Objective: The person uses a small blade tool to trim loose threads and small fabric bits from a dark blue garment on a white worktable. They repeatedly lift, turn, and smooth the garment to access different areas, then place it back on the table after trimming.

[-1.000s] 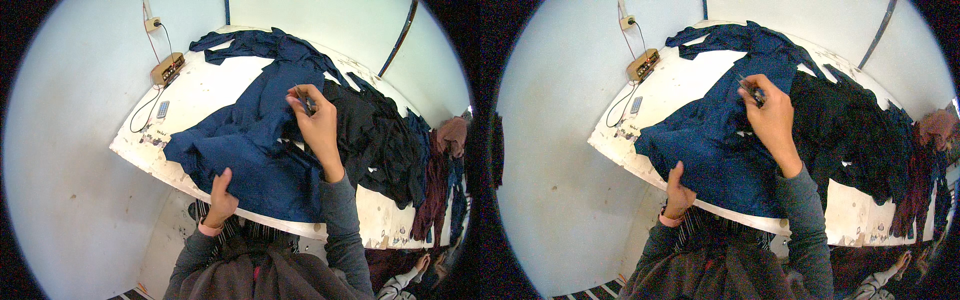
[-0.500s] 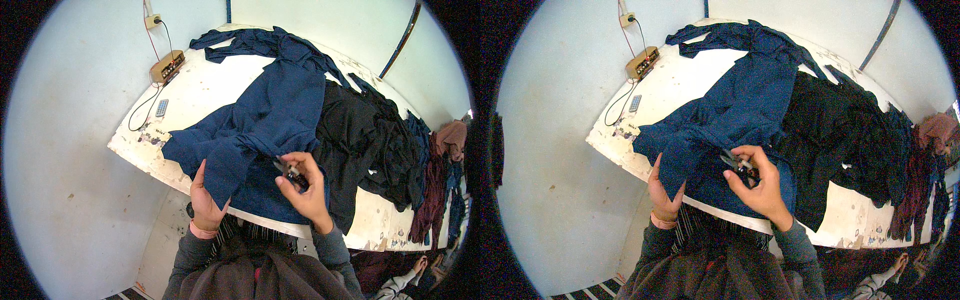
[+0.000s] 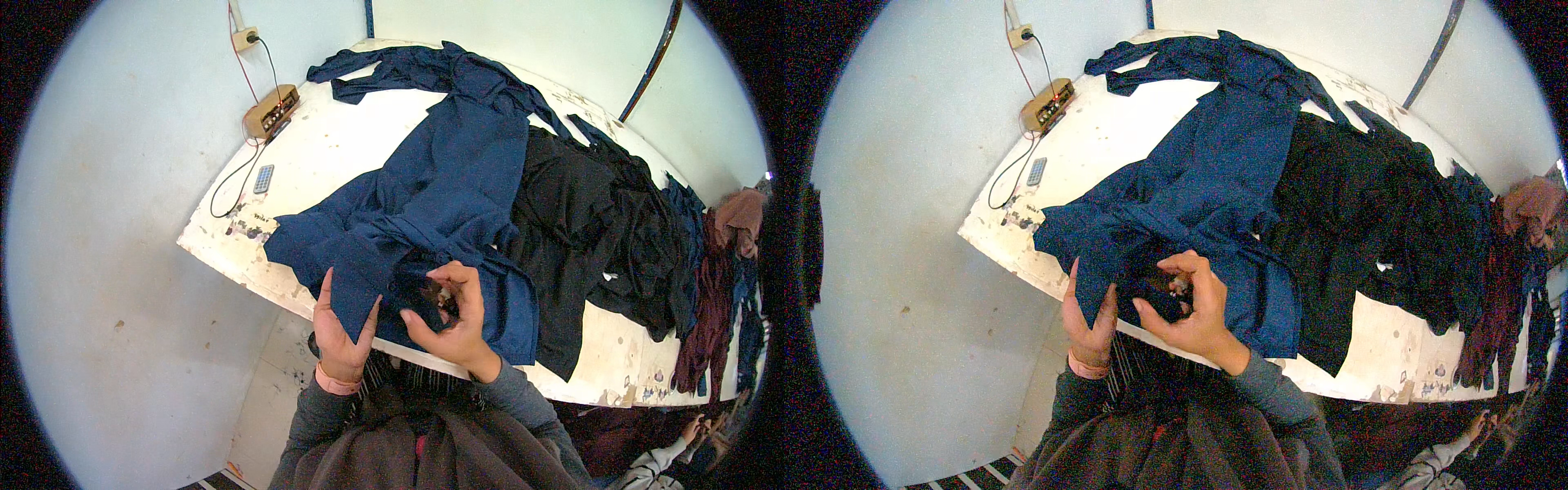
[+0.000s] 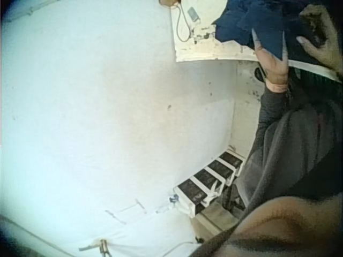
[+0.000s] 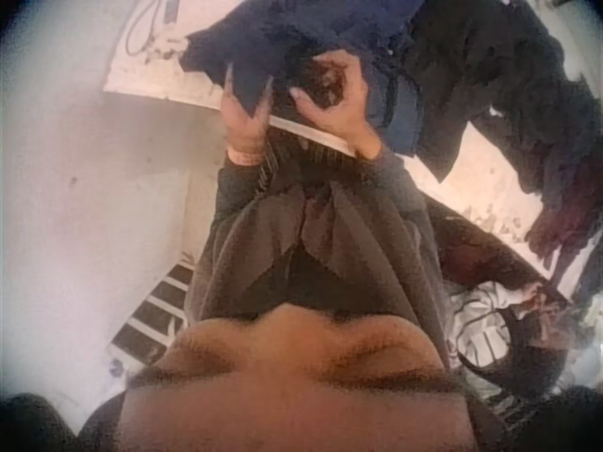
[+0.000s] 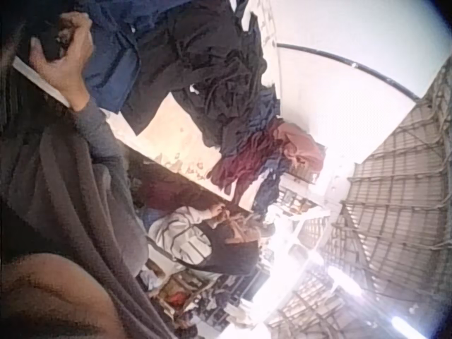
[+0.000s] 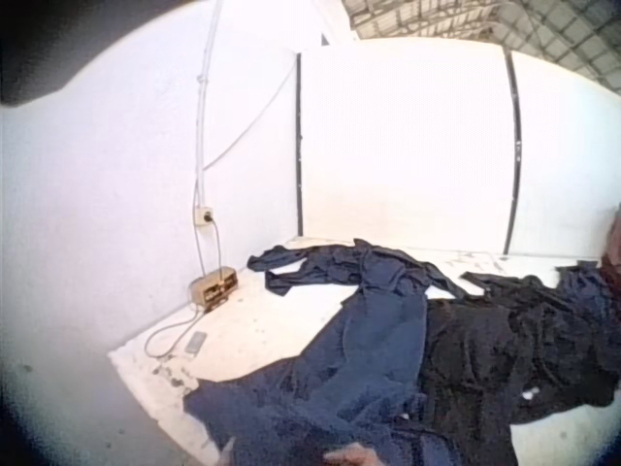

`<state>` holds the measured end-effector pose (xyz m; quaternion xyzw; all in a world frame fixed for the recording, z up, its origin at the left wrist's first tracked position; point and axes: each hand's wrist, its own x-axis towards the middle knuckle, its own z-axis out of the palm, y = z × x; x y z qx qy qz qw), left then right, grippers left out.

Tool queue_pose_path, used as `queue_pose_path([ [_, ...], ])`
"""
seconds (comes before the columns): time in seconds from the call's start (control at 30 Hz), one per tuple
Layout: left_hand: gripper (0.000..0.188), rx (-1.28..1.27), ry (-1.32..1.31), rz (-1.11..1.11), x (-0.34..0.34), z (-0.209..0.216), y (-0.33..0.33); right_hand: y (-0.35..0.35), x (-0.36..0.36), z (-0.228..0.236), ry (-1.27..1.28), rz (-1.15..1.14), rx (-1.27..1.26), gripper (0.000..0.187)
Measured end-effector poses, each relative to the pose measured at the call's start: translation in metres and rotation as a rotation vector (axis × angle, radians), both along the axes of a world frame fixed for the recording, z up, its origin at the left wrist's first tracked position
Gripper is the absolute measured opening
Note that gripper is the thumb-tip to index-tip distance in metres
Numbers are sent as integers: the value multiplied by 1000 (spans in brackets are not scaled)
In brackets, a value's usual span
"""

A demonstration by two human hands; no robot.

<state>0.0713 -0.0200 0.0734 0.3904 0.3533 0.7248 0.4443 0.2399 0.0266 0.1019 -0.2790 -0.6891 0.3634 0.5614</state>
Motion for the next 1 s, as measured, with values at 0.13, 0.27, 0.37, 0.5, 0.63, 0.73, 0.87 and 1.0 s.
queue_pose_path([
  [0.13,54,12,-146,-34,-3,-11,2,1,-8,-11,96,-14,-168,36],
  [0.27,58,-24,-105,-13,-4,-15,2,2,-10,-16,106,41,-191,26],
  [0.37,62,-85,329,112,1,-4,0,3,-10,-17,122,69,-172,23],
  [0.5,68,-87,177,64,6,-4,-1,3,-18,-14,183,98,-168,22],
  [0.63,62,-25,443,94,7,3,-3,3,-16,-17,234,169,-195,32],
  [0.73,55,-78,33,-151,4,13,-6,15,-13,-3,167,78,64,35],
  [0.87,49,-109,59,-322,2,33,-5,32,12,13,-202,-98,287,50],
  [1.0,50,397,1184,545,-22,32,28,36,43,28,-190,-152,326,39],
])
